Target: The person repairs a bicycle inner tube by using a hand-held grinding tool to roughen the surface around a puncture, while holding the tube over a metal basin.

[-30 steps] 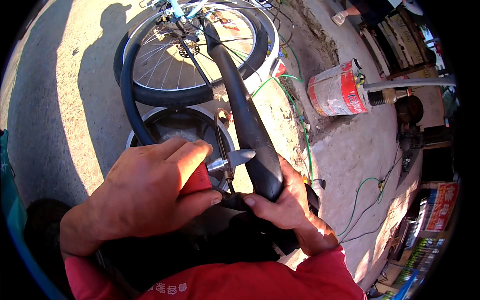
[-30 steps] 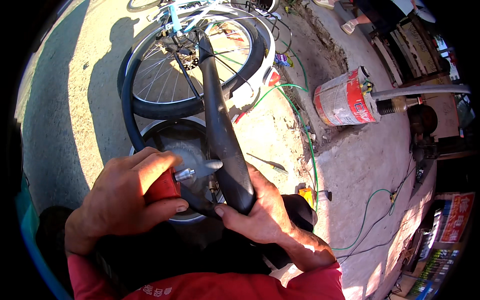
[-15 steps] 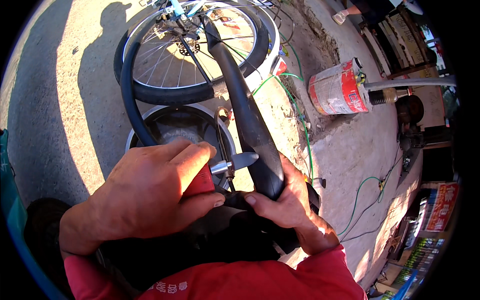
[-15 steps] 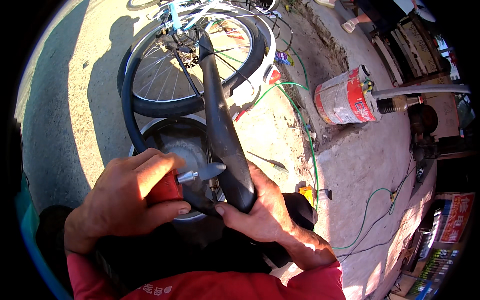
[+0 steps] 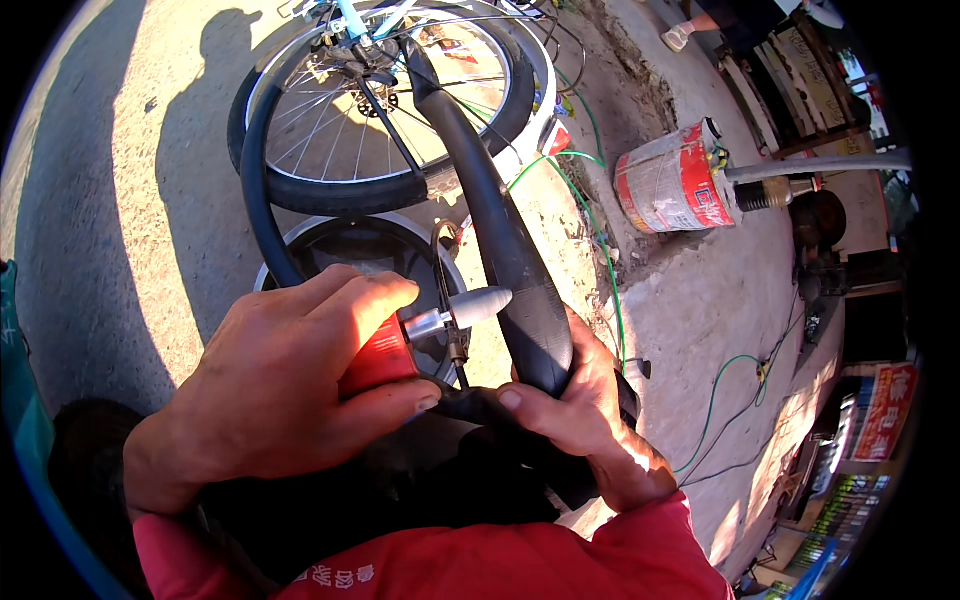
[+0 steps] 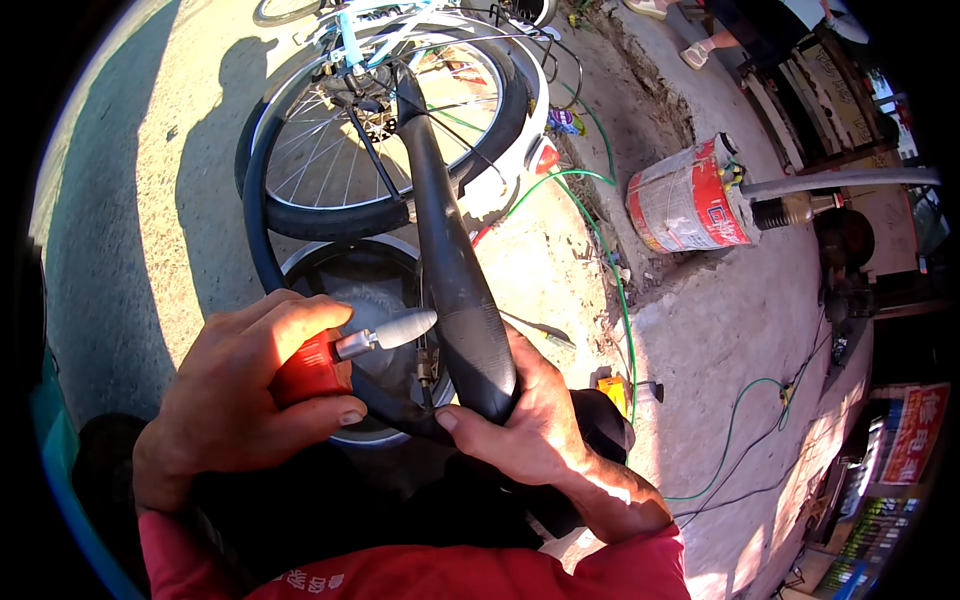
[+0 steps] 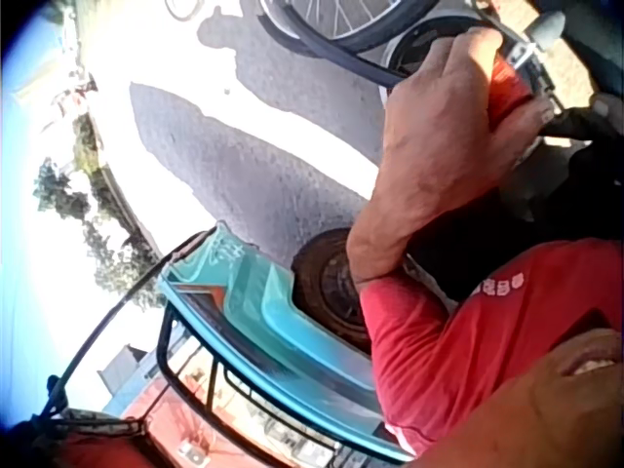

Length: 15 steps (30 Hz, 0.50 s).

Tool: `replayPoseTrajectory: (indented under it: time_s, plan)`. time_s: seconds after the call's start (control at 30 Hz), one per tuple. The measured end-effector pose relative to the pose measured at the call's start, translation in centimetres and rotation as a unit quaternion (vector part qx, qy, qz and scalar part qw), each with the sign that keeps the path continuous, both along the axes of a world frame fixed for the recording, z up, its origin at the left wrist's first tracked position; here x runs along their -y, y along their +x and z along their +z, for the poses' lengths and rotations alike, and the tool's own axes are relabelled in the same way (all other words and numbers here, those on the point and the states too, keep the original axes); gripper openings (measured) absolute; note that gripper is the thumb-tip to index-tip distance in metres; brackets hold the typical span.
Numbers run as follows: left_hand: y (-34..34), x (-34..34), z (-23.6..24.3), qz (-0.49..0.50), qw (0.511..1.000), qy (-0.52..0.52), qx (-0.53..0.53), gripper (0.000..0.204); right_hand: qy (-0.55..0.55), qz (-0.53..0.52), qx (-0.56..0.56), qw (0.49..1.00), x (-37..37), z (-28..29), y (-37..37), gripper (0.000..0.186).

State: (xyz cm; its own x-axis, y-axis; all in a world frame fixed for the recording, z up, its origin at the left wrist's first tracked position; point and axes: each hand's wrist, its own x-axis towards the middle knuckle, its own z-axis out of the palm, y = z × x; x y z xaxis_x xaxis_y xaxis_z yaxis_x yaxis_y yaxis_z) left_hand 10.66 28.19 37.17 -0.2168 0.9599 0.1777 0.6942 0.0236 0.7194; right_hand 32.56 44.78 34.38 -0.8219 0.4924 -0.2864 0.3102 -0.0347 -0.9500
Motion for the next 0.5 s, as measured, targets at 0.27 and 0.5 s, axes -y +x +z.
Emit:
replayPoseTrajectory:
  time_s: [0.27, 0.5]
  plan:
    - [0.13, -0.42, 0.68, -0.027, 0.997, -0.075, -0.015, 0.059, 0.067, 0.021, 0.032, 0.997, 0.37, -0.09, -0.14, 0.076]
    - [0.18, -0.41, 0.3, -0.032, 0.997, -0.074, -0.017, 0.056, 0.117, 0.048, 0.032, 0.991, 0.52, -0.02, -0.26, 0.078]
